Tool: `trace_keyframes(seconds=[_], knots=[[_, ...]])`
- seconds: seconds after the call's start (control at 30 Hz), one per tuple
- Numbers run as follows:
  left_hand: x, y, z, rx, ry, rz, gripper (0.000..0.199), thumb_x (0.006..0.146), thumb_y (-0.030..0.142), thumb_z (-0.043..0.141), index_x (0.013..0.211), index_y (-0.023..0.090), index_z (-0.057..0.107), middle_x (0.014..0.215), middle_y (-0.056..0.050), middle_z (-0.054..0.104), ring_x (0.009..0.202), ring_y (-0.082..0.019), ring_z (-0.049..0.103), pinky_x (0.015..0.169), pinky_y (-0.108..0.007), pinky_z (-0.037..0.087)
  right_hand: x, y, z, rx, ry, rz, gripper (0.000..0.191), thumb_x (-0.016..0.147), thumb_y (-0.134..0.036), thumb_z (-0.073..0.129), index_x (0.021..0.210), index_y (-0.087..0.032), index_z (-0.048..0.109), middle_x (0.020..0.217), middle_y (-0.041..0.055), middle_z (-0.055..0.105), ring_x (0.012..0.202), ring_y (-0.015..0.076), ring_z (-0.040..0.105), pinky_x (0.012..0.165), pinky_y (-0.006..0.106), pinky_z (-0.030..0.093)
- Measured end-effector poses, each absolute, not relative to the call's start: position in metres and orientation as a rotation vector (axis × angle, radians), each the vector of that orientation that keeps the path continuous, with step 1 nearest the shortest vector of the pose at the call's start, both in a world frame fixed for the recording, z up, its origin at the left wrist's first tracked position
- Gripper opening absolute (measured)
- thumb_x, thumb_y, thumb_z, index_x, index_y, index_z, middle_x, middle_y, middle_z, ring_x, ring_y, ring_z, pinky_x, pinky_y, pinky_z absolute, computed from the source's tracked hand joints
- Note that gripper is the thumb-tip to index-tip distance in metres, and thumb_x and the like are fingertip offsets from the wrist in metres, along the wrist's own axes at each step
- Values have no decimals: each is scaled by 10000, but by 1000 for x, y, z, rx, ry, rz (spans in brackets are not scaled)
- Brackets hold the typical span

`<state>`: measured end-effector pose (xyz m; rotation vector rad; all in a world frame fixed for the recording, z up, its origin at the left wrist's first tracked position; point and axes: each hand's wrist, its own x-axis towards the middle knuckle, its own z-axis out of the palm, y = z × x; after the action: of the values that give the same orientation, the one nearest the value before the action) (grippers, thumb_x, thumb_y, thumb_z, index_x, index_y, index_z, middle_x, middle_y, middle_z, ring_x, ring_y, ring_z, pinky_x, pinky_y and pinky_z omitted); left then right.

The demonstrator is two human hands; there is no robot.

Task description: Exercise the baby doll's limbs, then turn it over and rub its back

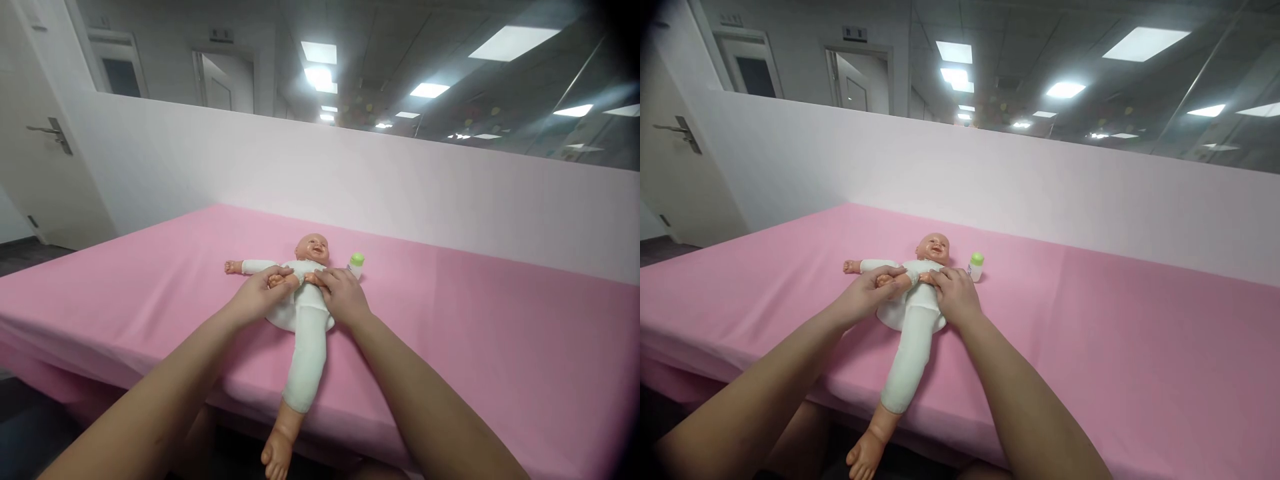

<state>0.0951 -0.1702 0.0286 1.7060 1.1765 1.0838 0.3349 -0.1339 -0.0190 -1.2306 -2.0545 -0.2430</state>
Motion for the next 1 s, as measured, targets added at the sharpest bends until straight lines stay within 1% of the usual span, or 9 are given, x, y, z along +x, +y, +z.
trace_keyframes(seconds=[0.1,0.27,0.37,0.47,0.57,0.63,0.73,0.87,1.0], knots=[[98,-171,24,1734,1216,1110,625,828,644,726,1281,214,700,1216,-83,750,1158,-312,692,1010,-427,537,334,-135,-18,-1237,-2036,-234,370,938,-146,603,1283,-242,699,1219,76,719,1128,286,592,1057,451,440],[91,-186,14,1799,1278,1311,565,884,590,691,1339,254,688,1461,-70,626,1326,-314,596,1143,-452,454,348,-137,-13,-1275,-1910,-177,390,912,-222,634,1300,-241,658,1161,73,729,1072,280,633,1003,433,480],[81,-208,6,1883,1290,1431,538,907,512,693,1386,270,659,1500,-61,593,1380,-307,553,1171,-450,441,370,-136,-8,-1385,-1653,-115,486,900,-315,637,1378,-245,583,1209,82,714,1060,276,664,938,403,520],[68,-237,-9,1943,1284,1549,522,906,417,711,1407,284,641,1528,-54,565,1426,-301,508,1205,-452,415,400,-133,-5,-1591,-1363,33,567,891,-403,635,1424,-277,490,1160,56,722,976,249,699,870,354,537],[56,-267,-31,1949,1259,1616,498,915,337,703,1407,295,635,1554,-58,534,1449,-311,479,1220,-485,396,426,-128,-9,-1860,-1122,275,671,858,-447,642,1444,-225,404,1193,89,705,1012,248,700,841,324,543],[48,-288,-47,1936,1271,1641,495,918,307,697,1408,302,627,1555,-62,531,1446,-320,482,1219,-510,396,438,-124,-13,-1981,-1078,408,708,798,-428,684,1411,-184,429,1138,117,712,959,272,708,778,339,551],[35,-313,-68,1930,1342,1596,505,923,303,686,1422,314,607,1546,-64,538,1430,-326,501,1198,-525,423,444,-119,-19,-2061,-1128,484,733,716,-382,741,1371,-172,487,1005,111,722,850,297,707,705,366,540],[24,-330,-87,1953,1403,1489,500,927,305,675,1422,314,605,1523,-78,559,1403,-343,529,1168,-548,454,443,-117,-19,-2091,-1168,489,829,700,-376,751,1437,-147,448,1025,127,721,881,316,703,712,380,532],[27,-322,-79,1950,1366,1511,503,924,291,674,1421,323,602,1532,-85,546,1418,-347,511,1174,-570,445,438,-119,-18,-2029,-1165,372,838,766,-421,717,1491,-139,407,1195,165,699,1050,327,684,837,386,525]])
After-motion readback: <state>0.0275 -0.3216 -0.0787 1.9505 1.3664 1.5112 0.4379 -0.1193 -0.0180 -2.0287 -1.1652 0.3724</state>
